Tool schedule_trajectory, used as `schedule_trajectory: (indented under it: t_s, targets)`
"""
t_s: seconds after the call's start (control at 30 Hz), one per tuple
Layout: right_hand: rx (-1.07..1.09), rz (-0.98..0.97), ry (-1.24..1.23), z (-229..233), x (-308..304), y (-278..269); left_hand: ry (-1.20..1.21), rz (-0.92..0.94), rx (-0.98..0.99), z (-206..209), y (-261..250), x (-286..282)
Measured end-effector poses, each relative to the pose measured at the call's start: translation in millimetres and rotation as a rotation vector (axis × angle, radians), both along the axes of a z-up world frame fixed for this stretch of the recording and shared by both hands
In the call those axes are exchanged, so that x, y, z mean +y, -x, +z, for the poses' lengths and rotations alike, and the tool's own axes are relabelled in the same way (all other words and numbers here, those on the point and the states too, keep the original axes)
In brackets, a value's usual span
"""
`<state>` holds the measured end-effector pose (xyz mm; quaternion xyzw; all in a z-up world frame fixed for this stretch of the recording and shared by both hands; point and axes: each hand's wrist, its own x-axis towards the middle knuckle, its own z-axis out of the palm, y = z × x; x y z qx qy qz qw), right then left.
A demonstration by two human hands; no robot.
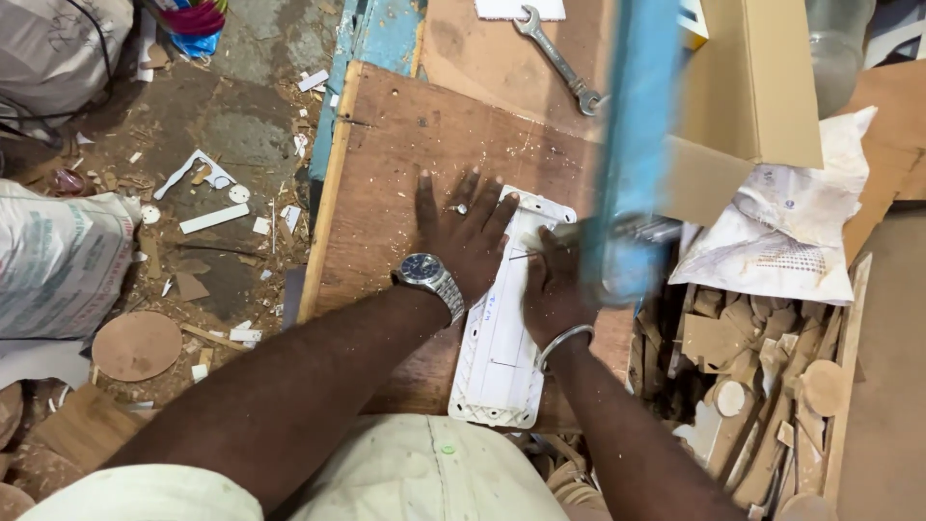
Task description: The person uses a scroll saw to cut a rectangular opening into a white plastic plate, then uses a wrench to adjust the machine. He then positions a second plate and uses the saw to cut out its center.
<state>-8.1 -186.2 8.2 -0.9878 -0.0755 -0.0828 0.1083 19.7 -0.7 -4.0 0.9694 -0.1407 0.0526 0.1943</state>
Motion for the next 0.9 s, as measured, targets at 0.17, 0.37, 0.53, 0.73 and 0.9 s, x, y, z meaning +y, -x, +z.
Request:
schedule_trajectory:
  t_s: [0.17,0.37,0.53,0.73,0.9]
  targets:
    - [-0.024,-0.040,-0.074,4.2,5.9,-0.6,0.040,-0.023,0.070,10.3,-3.3,4.7]
    - [-0.094,0.015,-0.043,-18.1,-8.5,-4.6,0.009,-0.041,0.107,4.9,-9.0,2.1]
    - [-0.076,-0.021,0.022,-3.1,7.6,-6.6,-0.010,-0.040,0.100,0.9,-12.8,-0.5]
    - [-0.131,-0.007,0.068,-5.2,2.1,-8.6,-0.009,-0.049,0.106,1.8,-16.7,0.5]
    - [-0.093,-0.027,0.071,-6.3,2.1,-12.5,0.010,-0.042,0.089,-4.7,-19.5,-2.3]
